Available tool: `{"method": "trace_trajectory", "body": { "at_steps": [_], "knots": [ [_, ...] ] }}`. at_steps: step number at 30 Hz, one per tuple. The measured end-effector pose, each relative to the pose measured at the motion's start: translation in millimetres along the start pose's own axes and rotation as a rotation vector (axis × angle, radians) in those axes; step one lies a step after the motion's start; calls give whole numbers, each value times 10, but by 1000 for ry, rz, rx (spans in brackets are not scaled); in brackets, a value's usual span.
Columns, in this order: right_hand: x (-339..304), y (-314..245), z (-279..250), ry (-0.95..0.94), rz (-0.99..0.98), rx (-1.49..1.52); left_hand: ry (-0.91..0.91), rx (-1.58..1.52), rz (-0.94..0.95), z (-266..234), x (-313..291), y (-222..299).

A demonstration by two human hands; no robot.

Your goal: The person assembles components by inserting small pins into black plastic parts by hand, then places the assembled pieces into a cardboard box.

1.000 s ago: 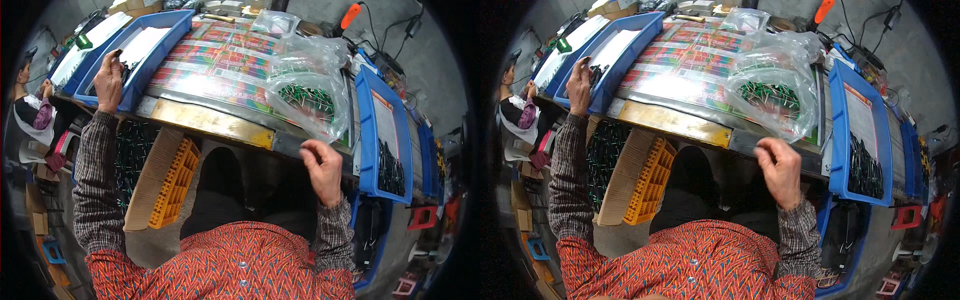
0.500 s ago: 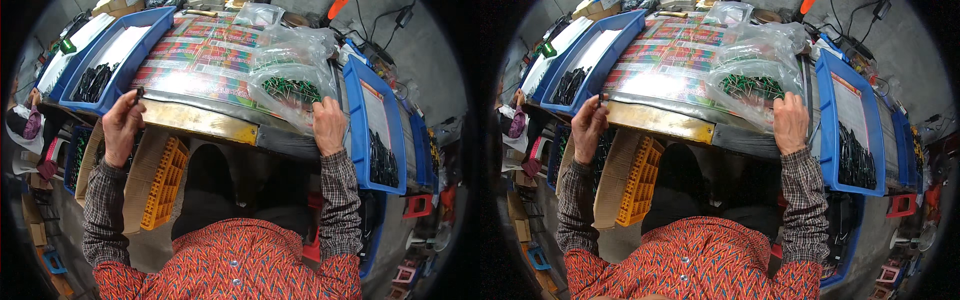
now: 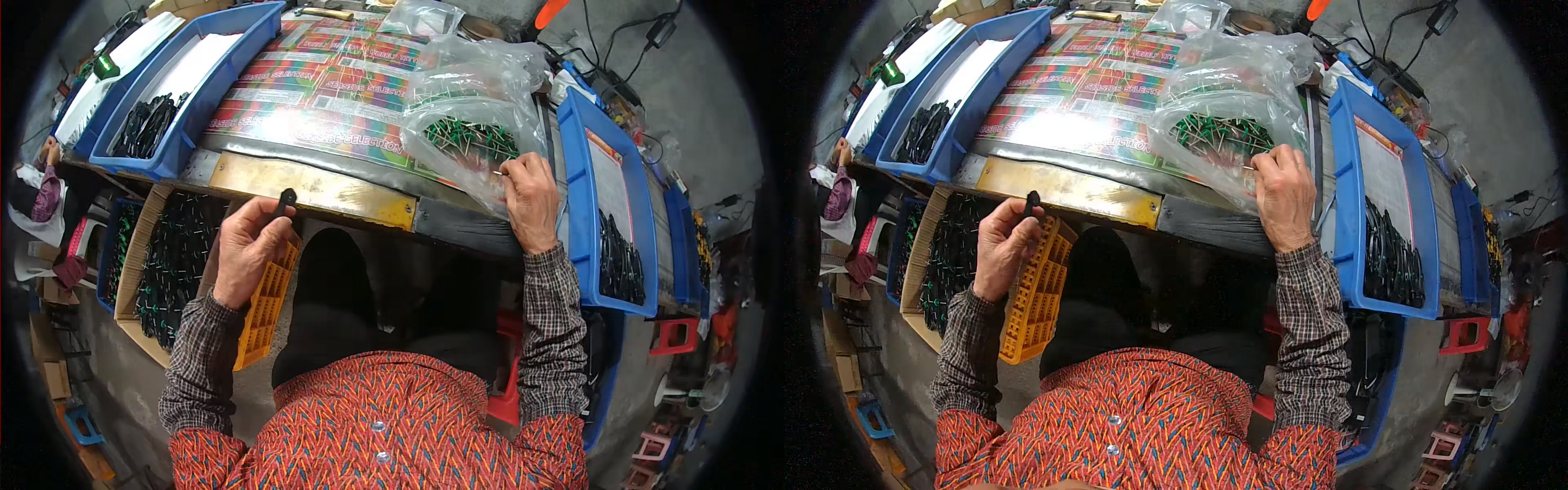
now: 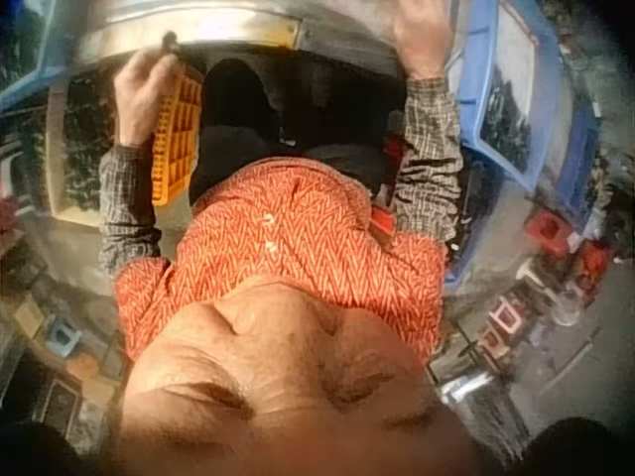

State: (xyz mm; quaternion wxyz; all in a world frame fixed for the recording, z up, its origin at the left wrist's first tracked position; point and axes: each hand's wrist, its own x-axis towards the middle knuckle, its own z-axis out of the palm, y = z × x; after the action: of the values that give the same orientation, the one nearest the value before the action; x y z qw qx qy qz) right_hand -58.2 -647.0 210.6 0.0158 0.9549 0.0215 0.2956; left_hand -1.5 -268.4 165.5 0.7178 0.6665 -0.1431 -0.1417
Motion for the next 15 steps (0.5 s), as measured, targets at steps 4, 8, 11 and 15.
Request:
{"method": "trace_trajectory", "body": {
  "at_steps": [4, 8, 11, 15],
  "knots": [
    [-47, 1, -13, 86, 62, 240, -67, -72, -60, 155, -91, -45],
    [-95, -104, -126, 150, 176, 431, -54, -91, -78, 289, -166, 13],
    [-212, -319, -220, 129, 261, 608, -49, -124, -126, 351, -220, -51],
    [-402, -661, -340, 42, 323, 870, -42, -225, -215, 532, -314, -4]
  ]
}}
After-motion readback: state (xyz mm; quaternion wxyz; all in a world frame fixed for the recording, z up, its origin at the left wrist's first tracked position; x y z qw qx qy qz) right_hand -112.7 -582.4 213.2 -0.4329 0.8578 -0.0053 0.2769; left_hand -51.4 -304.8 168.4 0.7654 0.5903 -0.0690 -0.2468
